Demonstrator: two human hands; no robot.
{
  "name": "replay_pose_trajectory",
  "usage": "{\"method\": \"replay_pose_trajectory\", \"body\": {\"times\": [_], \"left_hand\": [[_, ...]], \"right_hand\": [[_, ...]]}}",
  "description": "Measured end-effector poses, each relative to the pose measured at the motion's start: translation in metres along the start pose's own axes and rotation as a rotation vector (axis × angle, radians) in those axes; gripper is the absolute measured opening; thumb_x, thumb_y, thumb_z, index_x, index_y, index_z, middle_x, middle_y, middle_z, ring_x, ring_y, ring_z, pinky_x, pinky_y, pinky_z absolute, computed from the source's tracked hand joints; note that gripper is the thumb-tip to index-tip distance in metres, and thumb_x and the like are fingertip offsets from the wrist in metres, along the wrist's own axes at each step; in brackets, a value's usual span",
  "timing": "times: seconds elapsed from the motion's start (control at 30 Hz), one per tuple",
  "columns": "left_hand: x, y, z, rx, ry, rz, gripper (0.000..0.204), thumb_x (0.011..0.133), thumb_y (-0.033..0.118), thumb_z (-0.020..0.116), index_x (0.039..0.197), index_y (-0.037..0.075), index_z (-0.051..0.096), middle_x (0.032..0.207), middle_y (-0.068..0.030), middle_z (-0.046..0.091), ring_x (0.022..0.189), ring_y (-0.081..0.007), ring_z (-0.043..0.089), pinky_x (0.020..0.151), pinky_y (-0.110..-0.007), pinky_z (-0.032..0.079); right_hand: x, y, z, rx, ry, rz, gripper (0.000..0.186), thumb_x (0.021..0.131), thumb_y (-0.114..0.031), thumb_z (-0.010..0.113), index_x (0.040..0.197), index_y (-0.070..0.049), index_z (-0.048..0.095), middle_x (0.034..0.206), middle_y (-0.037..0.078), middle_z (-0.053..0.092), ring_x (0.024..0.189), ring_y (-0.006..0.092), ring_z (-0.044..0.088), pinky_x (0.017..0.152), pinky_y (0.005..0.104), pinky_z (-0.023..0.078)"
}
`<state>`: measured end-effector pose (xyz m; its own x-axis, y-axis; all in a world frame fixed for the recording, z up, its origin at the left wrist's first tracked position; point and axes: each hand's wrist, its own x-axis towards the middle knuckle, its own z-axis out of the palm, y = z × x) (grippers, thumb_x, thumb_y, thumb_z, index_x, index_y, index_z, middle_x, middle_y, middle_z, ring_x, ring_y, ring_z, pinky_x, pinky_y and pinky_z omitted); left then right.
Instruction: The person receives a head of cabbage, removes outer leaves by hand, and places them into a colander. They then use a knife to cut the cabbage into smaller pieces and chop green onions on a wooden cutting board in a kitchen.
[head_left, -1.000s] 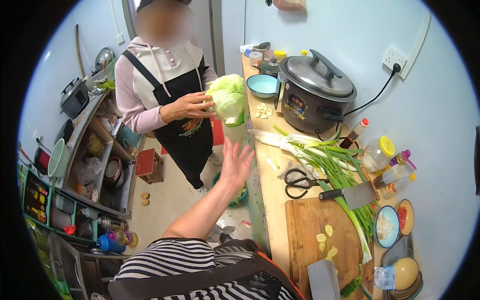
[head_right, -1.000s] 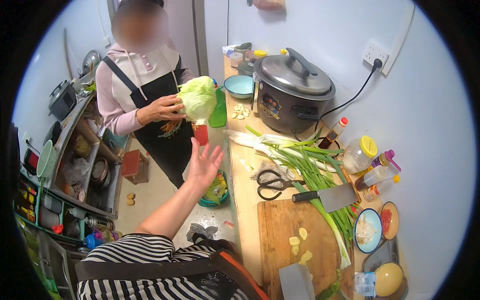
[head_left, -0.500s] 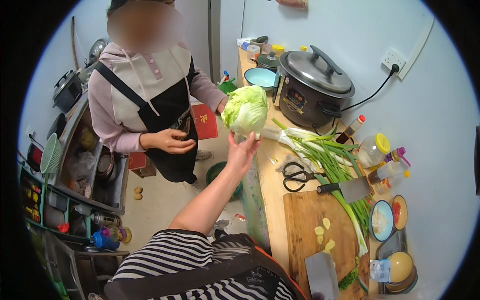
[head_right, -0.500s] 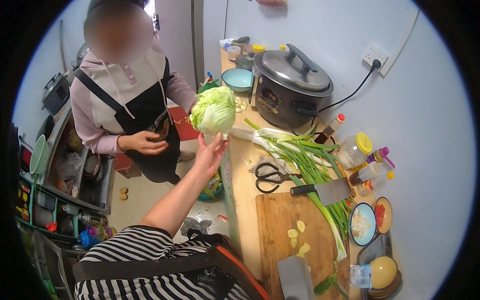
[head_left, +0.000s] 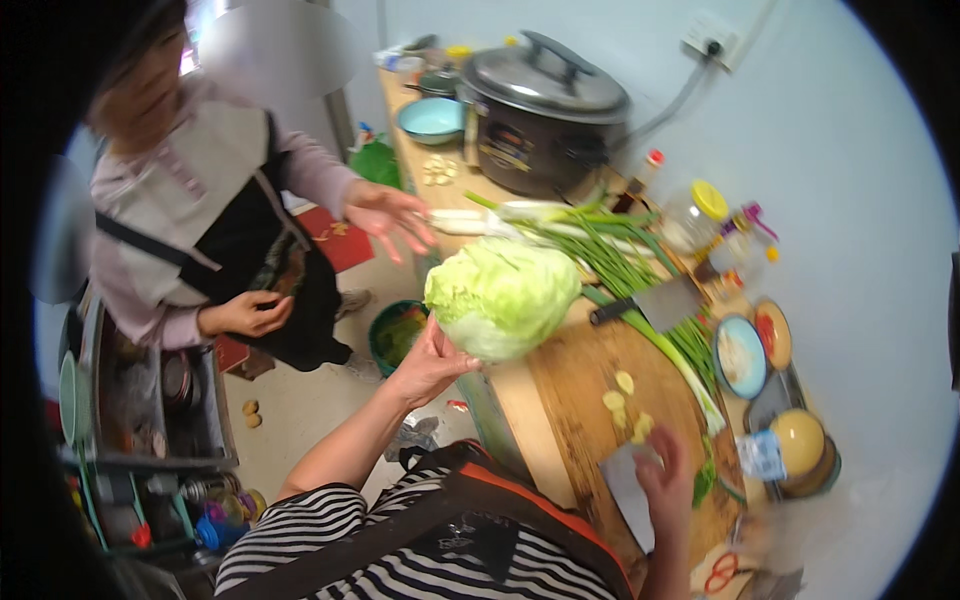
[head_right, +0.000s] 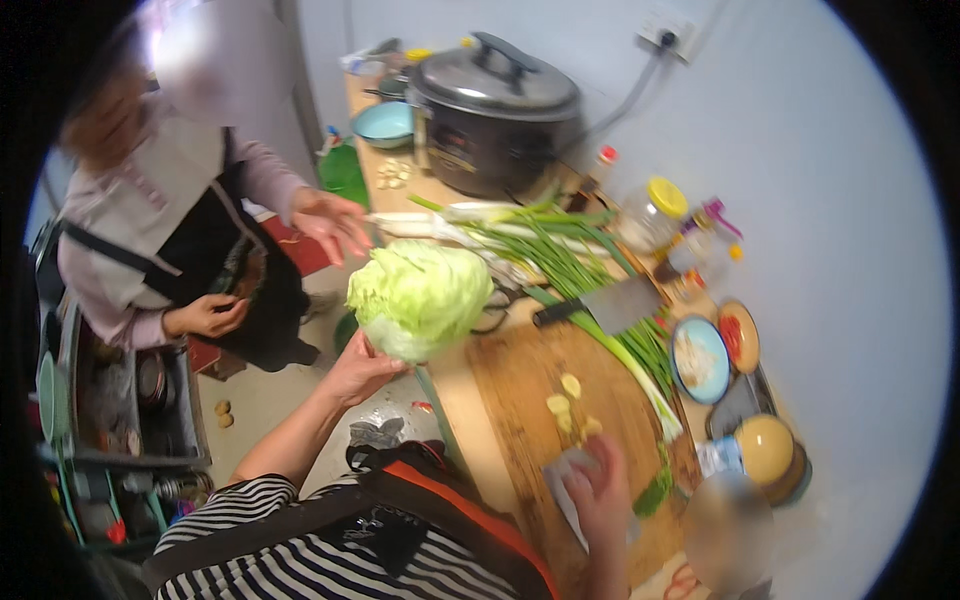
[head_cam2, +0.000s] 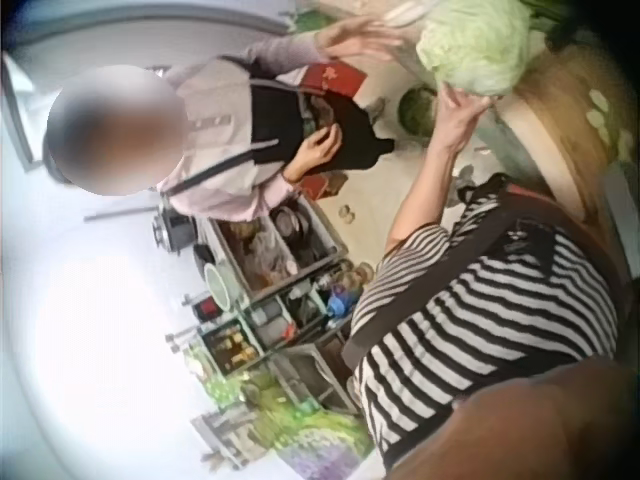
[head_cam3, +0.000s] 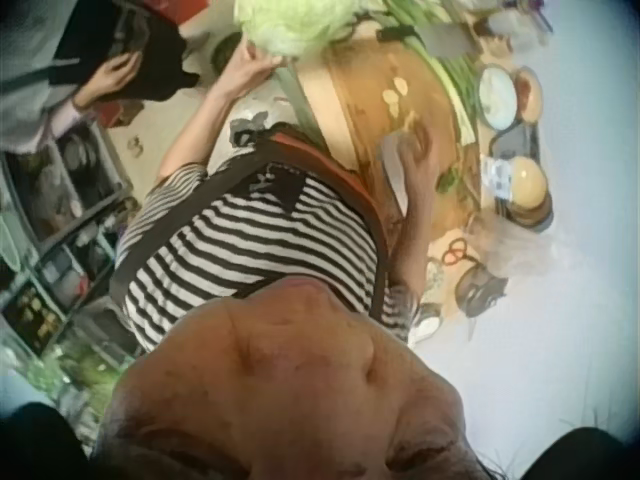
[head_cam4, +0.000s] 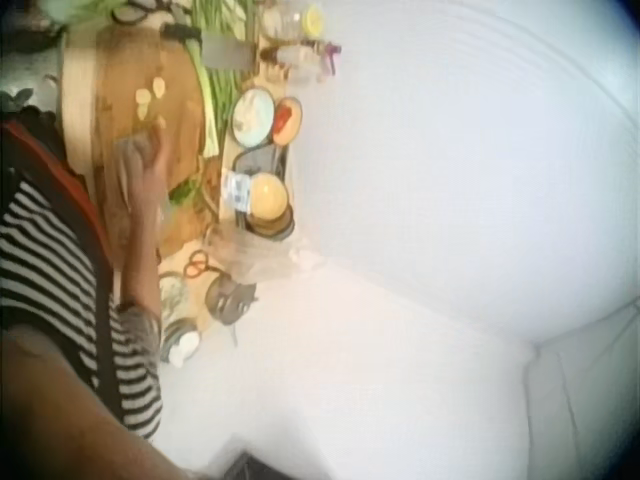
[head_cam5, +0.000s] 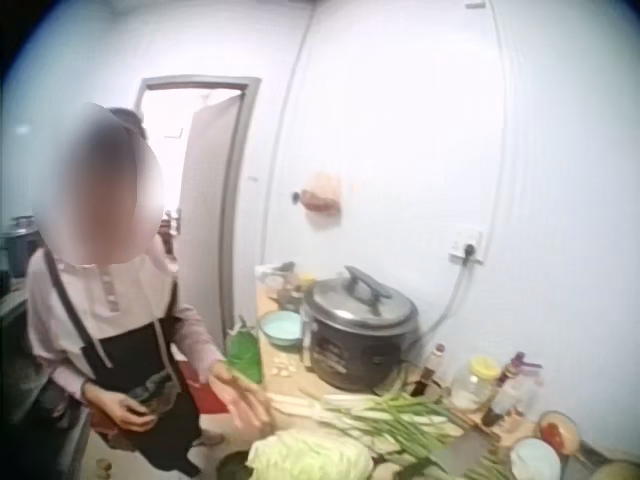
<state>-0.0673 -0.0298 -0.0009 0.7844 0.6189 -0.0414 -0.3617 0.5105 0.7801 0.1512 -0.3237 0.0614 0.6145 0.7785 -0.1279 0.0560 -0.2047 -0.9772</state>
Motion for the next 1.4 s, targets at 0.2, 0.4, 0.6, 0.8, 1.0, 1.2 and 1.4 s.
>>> {"method": "replay_pose_trajectory", "body": {"times": [0.2, 0.4, 0.6, 0.8, 1.0, 1.2, 1.4], "left_hand": [[0.019, 0.015, 0.058, 0.237, -0.313, -0.361, 0.084, 0.077, -0.003, 0.07, 0.144, 0.004, 0.019, 0.082, -0.0043, 0.06, 0.077, -0.0122, 0.061, 0.073, -0.029, 0.053], [0.042, 0.035, 0.092, 0.297, -0.614, -0.401, 0.085, 0.077, 0.007, 0.075, 0.145, 0.005, 0.024, 0.09, -0.0031, 0.059, 0.083, -0.0089, 0.057, 0.074, -0.023, 0.047], [0.009, -0.018, 0.124, 0.354, -0.362, -0.151, 0.098, 0.075, 0.035, 0.076, 0.147, 0.009, 0.014, 0.142, -0.009, 0.033, 0.128, -0.0229, 0.036, 0.102, -0.039, 0.036], [0.009, -0.05, 0.133, -0.265, -0.606, -0.316, 0.09, 0.083, 0.046, 0.064, 0.147, 0.01, 0.013, 0.148, -0.0124, 0.026, 0.136, -0.0259, 0.028, 0.109, -0.044, 0.029], [0.028, -0.056, 0.115, -0.663, -0.57, -0.404, 0.102, 0.073, 0.063, 0.065, 0.147, 0.014, 0.017, 0.148, -0.0123, 0.027, 0.133, -0.036, 0.03, 0.108, -0.052, 0.028], [0.044, -0.05, 0.065, -0.926, -0.549, -0.47, 0.083, 0.076, 0.06, 0.061, 0.143, 0.021, 0.03, 0.14, -0.0129, 0.04, 0.117, -0.0433, 0.045, 0.093, -0.055, 0.04], [0.056, -0.046, 0.014, -0.703, -0.506, -0.493, 0.089, 0.067, 0.065, 0.066, 0.139, 0.02, 0.038, 0.136, -0.0149, 0.046, 0.114, -0.043, 0.05, 0.085, -0.056, 0.045]], "right_hand": [[0.074, -0.059, 0.03, 0.437, -0.319, 0.095, 0.096, 0.073, -0.032, 0.076, 0.147, -0.009, 0.018, 0.144, 0.014, 0.033, 0.131, 0.0266, 0.036, 0.1, 0.0407, 0.04], [0.059, 0.008, 0.032, 0.977, -0.252, 0.058, 0.1, 0.068, -0.058, 0.072, 0.143, -0.009, 0.028, 0.143, 0.011, 0.037, 0.131, 0.0288, 0.037, 0.106, 0.0479, 0.033], [0.054, -0.014, 0.051, 1.17, -0.239, -0.198, 0.098, 0.068, -0.056, 0.073, 0.144, -0.013, 0.027, 0.145, 0.009, 0.034, 0.132, 0.0293, 0.034, 0.108, 0.0496, 0.031], [0.043, -0.02, 0.062, 0.63, 0.029, -0.445, 0.108, 0.065, -0.024, 0.083, 0.147, -0.011, 0.014, 0.149, 0.012, 0.022, 0.135, 0.0285, 0.029, 0.111, 0.0454, 0.026], [0.028, -0.014, 0.053, -0.045, -0.033, -0.588, 0.092, 0.065, -0.011, 0.078, 0.142, -0.01, 0.027, 0.145, 0.015, 0.028, 0.135, 0.0307, 0.028, 0.11, 0.0415, 0.026], [-0.05, 0.015, -0.022, -0.515, 0.1, -0.174, 0.043, 0.07, -0.002, 0.069, 0.111, -0.004, 0.056, 0.112, 0.012, 0.054, 0.105, 0.0274, 0.053, 0.092, 0.0347, 0.042], [-0.133, 0.046, -0.07, -0.937, 0.253, 0.192, 0.049, 0.068, 0.003, 0.066, 0.114, -0.006, 0.053, 0.104, 0.014, 0.053, 0.099, 0.0341, 0.052, 0.084, 0.0398, 0.044]]}}
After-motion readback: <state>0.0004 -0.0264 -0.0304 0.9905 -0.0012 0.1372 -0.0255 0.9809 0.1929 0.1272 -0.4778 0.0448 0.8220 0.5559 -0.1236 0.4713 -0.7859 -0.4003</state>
